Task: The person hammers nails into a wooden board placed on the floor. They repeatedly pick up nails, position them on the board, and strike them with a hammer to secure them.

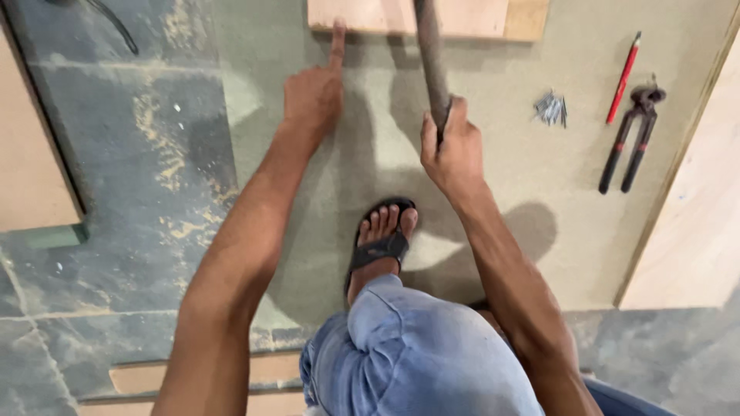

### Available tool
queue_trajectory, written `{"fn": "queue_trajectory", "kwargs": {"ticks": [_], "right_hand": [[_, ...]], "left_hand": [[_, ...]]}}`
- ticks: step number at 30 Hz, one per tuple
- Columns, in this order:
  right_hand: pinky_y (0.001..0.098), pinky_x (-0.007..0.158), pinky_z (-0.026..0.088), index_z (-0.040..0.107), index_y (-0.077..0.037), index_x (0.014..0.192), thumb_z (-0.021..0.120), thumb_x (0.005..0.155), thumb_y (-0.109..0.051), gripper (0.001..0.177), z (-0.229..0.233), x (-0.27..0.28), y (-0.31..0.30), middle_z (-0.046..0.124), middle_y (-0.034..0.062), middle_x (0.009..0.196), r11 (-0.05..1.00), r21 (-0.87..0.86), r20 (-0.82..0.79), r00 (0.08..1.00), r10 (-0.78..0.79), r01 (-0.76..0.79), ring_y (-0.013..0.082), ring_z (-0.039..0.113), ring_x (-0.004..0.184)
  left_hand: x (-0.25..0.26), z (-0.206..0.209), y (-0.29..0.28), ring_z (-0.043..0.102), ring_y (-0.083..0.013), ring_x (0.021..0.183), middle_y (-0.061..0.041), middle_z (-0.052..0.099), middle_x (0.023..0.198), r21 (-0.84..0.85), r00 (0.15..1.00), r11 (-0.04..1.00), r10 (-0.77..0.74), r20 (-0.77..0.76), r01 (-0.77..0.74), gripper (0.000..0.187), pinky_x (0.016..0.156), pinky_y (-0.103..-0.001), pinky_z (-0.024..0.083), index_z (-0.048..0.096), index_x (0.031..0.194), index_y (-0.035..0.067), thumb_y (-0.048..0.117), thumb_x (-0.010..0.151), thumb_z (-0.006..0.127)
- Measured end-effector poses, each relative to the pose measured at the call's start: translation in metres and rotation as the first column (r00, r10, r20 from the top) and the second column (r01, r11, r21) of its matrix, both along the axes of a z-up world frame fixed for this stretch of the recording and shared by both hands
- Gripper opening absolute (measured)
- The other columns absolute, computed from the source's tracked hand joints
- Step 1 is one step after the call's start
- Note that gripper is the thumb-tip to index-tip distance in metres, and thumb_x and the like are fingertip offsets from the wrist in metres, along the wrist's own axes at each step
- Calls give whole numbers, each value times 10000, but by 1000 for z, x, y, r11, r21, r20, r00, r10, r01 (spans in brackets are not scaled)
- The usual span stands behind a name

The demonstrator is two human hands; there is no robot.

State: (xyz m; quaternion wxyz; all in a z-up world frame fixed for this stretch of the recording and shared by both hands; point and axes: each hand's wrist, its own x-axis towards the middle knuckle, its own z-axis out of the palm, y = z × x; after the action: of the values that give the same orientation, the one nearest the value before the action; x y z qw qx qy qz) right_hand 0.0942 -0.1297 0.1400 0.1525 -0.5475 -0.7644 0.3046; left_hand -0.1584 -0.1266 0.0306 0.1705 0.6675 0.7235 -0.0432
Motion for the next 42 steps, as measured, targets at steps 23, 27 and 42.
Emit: {"fn": "queue_trajectory", "kwargs": {"ticks": [23, 27, 42], "right_hand": [[497, 648, 564, 478, 63, 1224, 714, 969, -249, 466, -37, 94, -59, 599, 304, 1075, 995, -27, 182, 978, 101, -98, 434, 677, 800], [476, 810, 542, 488, 19, 1266, 670, 1010, -181, 372, -49, 100, -39, 547, 247, 1145, 974, 204, 62, 994, 89, -100, 423, 627, 941], [431, 741, 546, 608, -25, 1085, 632, 1067, -190, 167, -109, 74, 53, 660, 177, 982, 929, 228, -148, 954, -261, 290, 358, 672, 840]], "left_hand": [[-67, 33, 35, 532, -248, 1297, -80, 633, 1375, 577, 947, 752, -268, -176, 319, 658, 1054, -415, 436, 648, 1402, 96, 403, 836, 788], [-82, 40, 54, 536, -211, 1372, -39, 623, 1411, 457, 882, 756, -432, -190, 469, 586, 1137, -397, 426, 593, 1457, 69, 365, 981, 762], [108, -23, 129, 488, -391, 1358, -228, 558, 1436, 435, 896, 824, -436, 79, 362, 766, 1152, -523, 377, 517, 1470, -85, 499, 1028, 741]]}}
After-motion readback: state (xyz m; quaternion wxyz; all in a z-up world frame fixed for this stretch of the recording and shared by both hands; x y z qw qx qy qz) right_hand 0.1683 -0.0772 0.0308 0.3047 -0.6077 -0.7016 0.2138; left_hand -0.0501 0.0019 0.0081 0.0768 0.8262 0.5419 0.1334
